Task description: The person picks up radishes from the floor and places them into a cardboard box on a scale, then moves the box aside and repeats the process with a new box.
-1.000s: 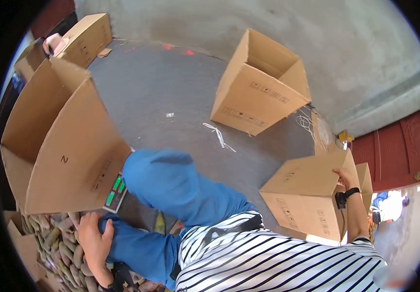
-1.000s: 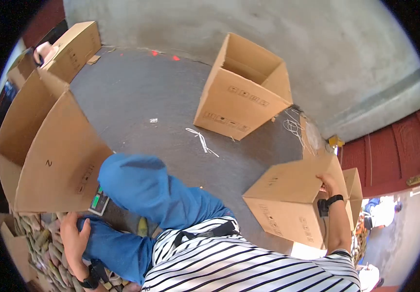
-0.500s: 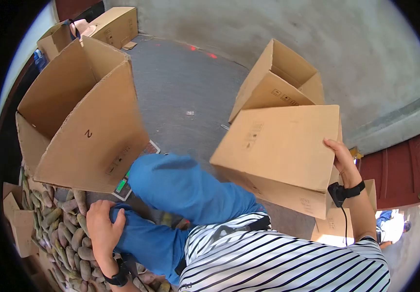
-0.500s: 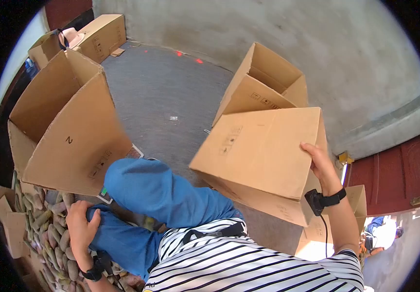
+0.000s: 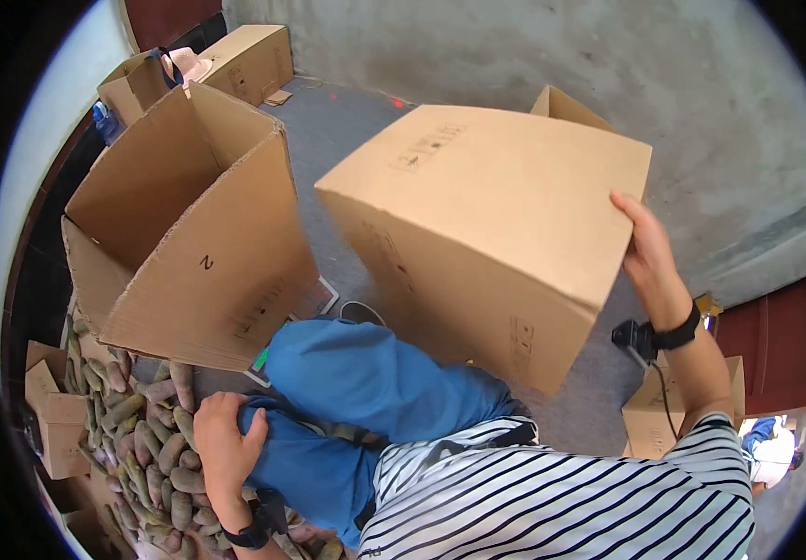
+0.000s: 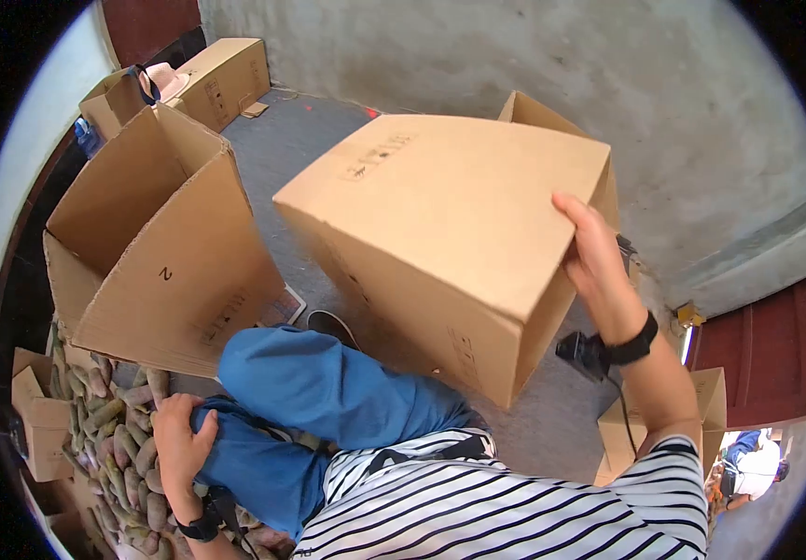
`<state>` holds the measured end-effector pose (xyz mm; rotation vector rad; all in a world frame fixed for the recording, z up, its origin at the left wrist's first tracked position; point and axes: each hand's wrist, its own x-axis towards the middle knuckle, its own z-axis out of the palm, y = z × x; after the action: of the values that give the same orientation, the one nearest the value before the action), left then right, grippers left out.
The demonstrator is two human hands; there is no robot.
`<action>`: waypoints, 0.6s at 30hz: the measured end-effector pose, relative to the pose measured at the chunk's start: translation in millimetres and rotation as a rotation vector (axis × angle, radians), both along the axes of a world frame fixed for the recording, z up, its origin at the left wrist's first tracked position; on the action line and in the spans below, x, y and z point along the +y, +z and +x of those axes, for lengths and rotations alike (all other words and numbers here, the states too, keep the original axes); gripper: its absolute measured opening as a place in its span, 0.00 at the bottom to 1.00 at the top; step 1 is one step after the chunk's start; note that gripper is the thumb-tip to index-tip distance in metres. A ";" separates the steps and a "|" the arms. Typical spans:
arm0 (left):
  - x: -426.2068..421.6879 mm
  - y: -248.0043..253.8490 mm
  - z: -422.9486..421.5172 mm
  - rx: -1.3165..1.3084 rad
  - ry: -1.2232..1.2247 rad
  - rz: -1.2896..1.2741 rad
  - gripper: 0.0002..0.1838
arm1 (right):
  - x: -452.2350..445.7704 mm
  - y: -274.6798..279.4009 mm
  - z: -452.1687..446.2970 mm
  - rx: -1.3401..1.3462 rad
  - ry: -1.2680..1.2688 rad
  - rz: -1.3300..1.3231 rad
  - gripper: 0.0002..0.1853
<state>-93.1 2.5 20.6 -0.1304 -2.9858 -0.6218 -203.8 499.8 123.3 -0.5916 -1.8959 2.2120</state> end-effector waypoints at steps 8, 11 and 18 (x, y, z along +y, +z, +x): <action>-1.5 2.2 4.1 0.006 0.039 0.003 0.12 | -62.2 -9.0 -127.2 -0.015 0.131 -0.088 0.13; -3.7 3.6 7.8 -0.018 0.072 0.004 0.13 | -91.8 -24.9 -173.6 -0.030 0.164 -0.083 0.12; -7.3 6.6 13.7 -0.094 0.128 -0.005 0.15 | -129.1 -72.2 -304.4 -0.124 0.332 -0.174 0.20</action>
<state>-79.4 -4.8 27.2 0.0915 -3.0547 -0.6222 -508.2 370.7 51.1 -0.4772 -1.9995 2.6245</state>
